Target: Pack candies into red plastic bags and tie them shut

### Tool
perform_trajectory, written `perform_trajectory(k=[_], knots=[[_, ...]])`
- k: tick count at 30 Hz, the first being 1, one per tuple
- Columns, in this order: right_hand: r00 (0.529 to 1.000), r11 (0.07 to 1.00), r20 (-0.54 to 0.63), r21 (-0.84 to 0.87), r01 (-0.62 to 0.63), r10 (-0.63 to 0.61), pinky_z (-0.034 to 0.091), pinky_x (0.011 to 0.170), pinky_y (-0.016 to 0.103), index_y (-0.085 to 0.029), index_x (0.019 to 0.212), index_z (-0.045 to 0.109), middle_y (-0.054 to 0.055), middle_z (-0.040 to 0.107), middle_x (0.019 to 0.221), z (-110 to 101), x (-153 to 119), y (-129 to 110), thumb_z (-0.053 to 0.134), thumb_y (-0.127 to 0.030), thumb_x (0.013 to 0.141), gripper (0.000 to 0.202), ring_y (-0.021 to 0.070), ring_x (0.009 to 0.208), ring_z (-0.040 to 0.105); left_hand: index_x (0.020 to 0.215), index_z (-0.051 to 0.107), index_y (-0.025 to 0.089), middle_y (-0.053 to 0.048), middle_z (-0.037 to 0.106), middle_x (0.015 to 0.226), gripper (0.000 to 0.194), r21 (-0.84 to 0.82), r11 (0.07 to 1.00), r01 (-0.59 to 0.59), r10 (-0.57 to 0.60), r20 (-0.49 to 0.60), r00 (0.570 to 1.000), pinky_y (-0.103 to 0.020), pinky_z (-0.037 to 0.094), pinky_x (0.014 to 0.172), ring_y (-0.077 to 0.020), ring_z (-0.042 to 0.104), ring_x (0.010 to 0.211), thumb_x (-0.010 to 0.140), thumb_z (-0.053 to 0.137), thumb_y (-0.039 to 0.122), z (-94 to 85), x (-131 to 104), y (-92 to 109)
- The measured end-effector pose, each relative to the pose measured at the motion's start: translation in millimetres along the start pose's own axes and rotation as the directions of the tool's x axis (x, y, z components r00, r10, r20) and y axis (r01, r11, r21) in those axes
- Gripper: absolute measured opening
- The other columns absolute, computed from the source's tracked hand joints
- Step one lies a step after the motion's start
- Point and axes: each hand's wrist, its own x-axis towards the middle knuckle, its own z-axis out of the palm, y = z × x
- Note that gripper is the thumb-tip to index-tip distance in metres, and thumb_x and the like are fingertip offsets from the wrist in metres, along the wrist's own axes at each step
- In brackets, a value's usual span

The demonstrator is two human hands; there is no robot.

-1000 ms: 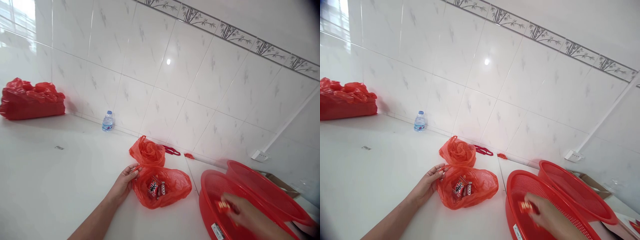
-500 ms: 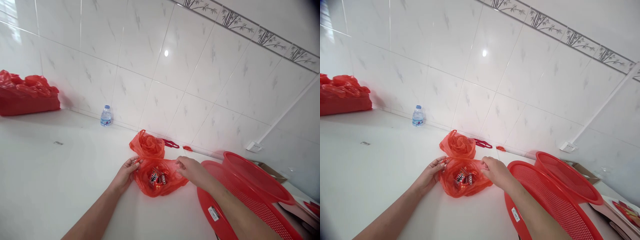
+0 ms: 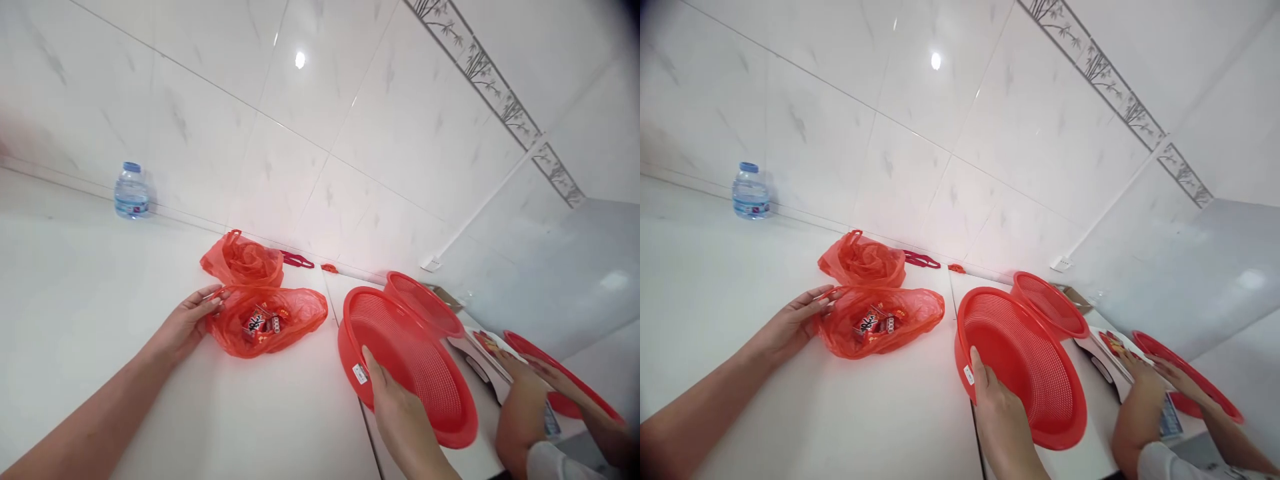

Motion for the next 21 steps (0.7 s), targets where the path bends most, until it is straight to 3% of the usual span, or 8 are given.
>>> perform_trajectory(k=[3,6,8,14,21], knots=[[0.998,0.997,0.038,0.046,-0.060,0.058,0.048,0.061,0.027,-0.020,0.141,0.031,0.009,0.069,0.090,-3,-20,13,0.037,-0.002,0.076,0.068,0.0210,0.076,0.067,0.103,0.064,0.020,-0.005,0.068,0.105,0.034,0.016,1.000,0.006,-0.006,-0.013,1.000,-0.023,0.057,0.065,-0.0127,0.065,0.072,0.070,0.071,0.012,1.3,0,1],[0.993,0.990,0.093,0.118,-0.080,0.069,0.048,0.063,0.026,-0.026,0.121,0.054,0.006,0.070,0.096,-13,-34,20,0.041,-0.014,0.082,0.043,0.0213,0.080,0.067,0.103,0.063,0.021,-0.001,0.068,0.104,0.034,0.035,0.999,0.009,-0.009,-0.009,1.000,-0.022,0.057,0.066,-0.0114,0.064,0.074,0.071,0.070,0.011,2.4,0,1],[0.989,0.982,0.127,0.162,-0.093,0.072,0.047,0.063,0.024,-0.029,0.109,0.060,0.004,0.070,0.096,-20,-40,21,0.041,-0.016,0.083,0.035,0.0202,0.081,0.067,0.104,0.063,0.021,0.000,0.068,0.105,0.034,0.043,0.999,0.015,-0.015,-0.004,1.000,-0.022,0.057,0.067,-0.0111,0.065,0.075,0.072,0.070,0.012,3.1,0,1],[0.986,0.958,0.147,0.263,-0.113,0.076,0.045,0.059,0.023,-0.030,0.099,0.064,0.003,0.071,0.085,-29,-38,25,0.040,-0.019,0.083,0.031,0.0193,0.074,0.066,0.105,0.062,0.022,0.000,0.068,0.105,0.037,0.055,0.998,0.021,-0.020,-0.008,1.000,-0.023,0.057,0.068,-0.0113,0.065,0.074,0.070,0.071,0.013,1.7,1,0],[0.999,0.979,0.001,0.201,-0.043,0.044,0.042,0.056,0.025,-0.027,0.099,0.062,0.003,0.067,0.077,-23,-3,26,0.035,-0.017,0.085,0.033,0.0181,0.068,0.062,0.103,0.064,0.023,-0.004,0.066,0.106,0.038,0.063,0.998,0.020,-0.020,0.002,1.000,-0.023,0.057,0.066,-0.0125,0.065,0.074,0.068,0.074,0.015,0.3,2,0]])
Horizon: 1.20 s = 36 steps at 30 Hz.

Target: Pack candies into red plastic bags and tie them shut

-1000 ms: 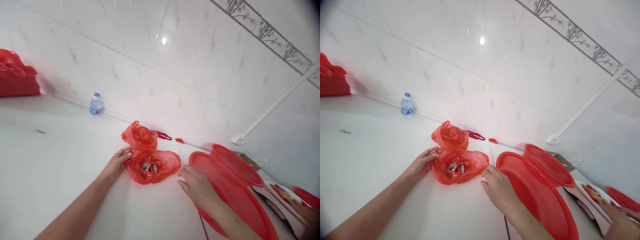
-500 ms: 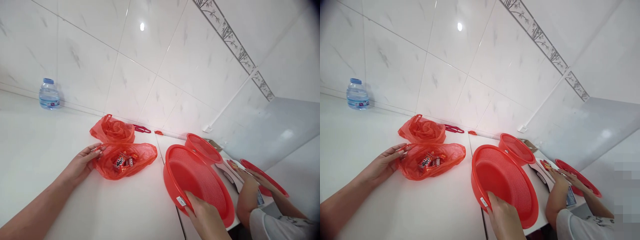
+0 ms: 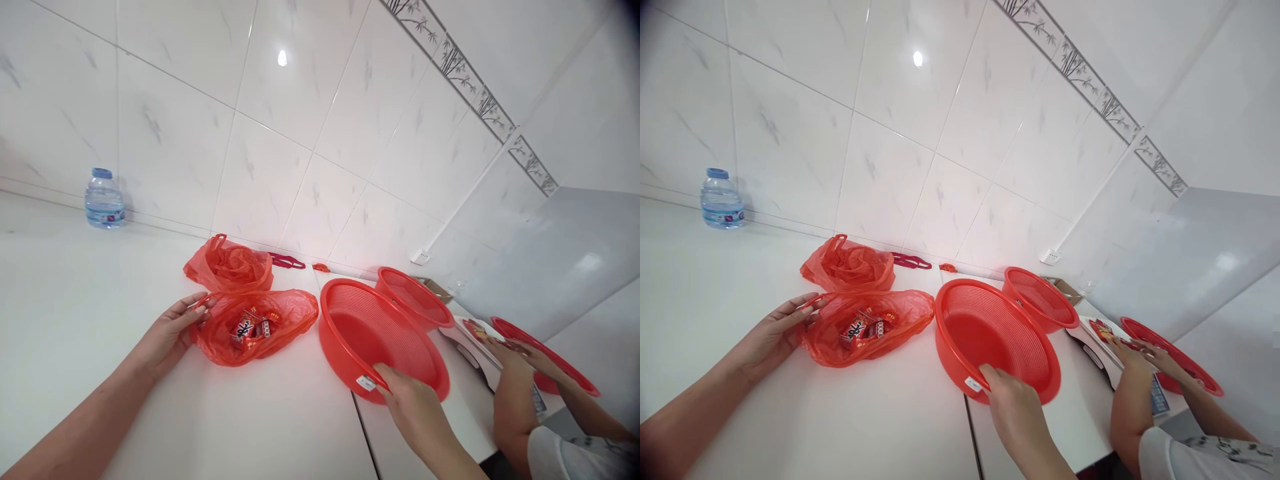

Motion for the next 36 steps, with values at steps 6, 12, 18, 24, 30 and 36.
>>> perform_trajectory(k=[6,12,18,24,30,36], knots=[[0.998,0.994,-0.050,-0.100,0.039,-0.044,0.033,0.051,0.023,-0.023,0.097,0.059,0.001,0.064,0.073,21,70,-14,0.038,-0.015,0.087,0.025,0.0148,0.062,0.059,0.105,0.064,0.024,-0.003,0.065,0.111,0.041,0.010,1.000,0.016,-0.016,-0.012,1.000,-0.023,0.057,0.068,-0.0131,0.066,0.078,0.067,0.075,0.017,1.6,0,1],[0.991,0.976,-0.132,-0.212,-0.039,0.011,0.034,0.054,0.024,-0.022,0.112,0.055,0.003,0.064,0.078,38,146,-8,0.041,-0.015,0.088,0.029,0.0166,0.070,0.060,0.105,0.064,0.023,-0.004,0.066,0.105,0.040,0.018,1.000,0.008,-0.008,-0.013,1.000,-0.023,0.057,0.068,-0.0124,0.066,0.075,0.068,0.074,0.015,2.0,3,1],[0.925,0.980,-0.379,-0.180,-0.085,0.011,0.038,0.087,0.040,-0.017,0.128,0.045,0.017,0.053,0.120,54,179,-17,0.043,-0.016,0.088,0.040,0.0289,0.113,0.048,0.106,0.062,0.022,-0.003,0.066,0.102,0.040,-0.006,1.000,0.002,-0.002,-0.008,1.000,-0.022,0.054,0.067,-0.0109,0.064,0.072,0.069,0.073,0.014,5.5,3,2],[0.872,0.936,-0.480,0.342,0.086,0.095,0.040,0.090,0.038,-0.014,0.135,0.032,0.018,0.047,0.128,88,156,-75,0.041,-0.045,0.089,0.057,0.0269,0.117,0.045,0.111,0.056,0.023,-0.004,0.063,0.101,0.045,0.055,0.998,-0.041,0.040,0.014,0.999,-0.024,0.051,0.067,-0.0113,0.061,0.072,0.070,0.073,0.025,7.5,1,3],[0.964,0.665,-0.006,0.725,-0.178,0.265,0.045,0.072,0.033,-0.019,0.106,0.052,0.008,0.064,0.095,121,143,-86,0.050,-0.044,0.079,0.037,0.0235,0.086,0.061,0.112,0.056,0.022,-0.001,0.059,0.078,0.051,0.678,0.726,-0.114,0.309,-0.175,0.935,-0.023,0.045,0.056,-0.0142,0.057,0.065,0.067,0.070,0.042,13.0,-12,2],[0.970,0.314,0.120,0.932,-0.183,0.211,0.041,0.050,0.026,-0.020,0.080,0.056,0.000,0.061,0.068,98,158,-63,0.062,-0.033,0.065,0.020,0.0145,0.054,0.054,0.101,0.057,0.017,-0.002,0.062,0.077,0.040,0.597,0.799,-0.069,0.189,-0.141,0.972,-0.026,0.046,0.056,-0.0136,0.057,0.062,0.069,0.066,0.040,39.4,-22,22]])
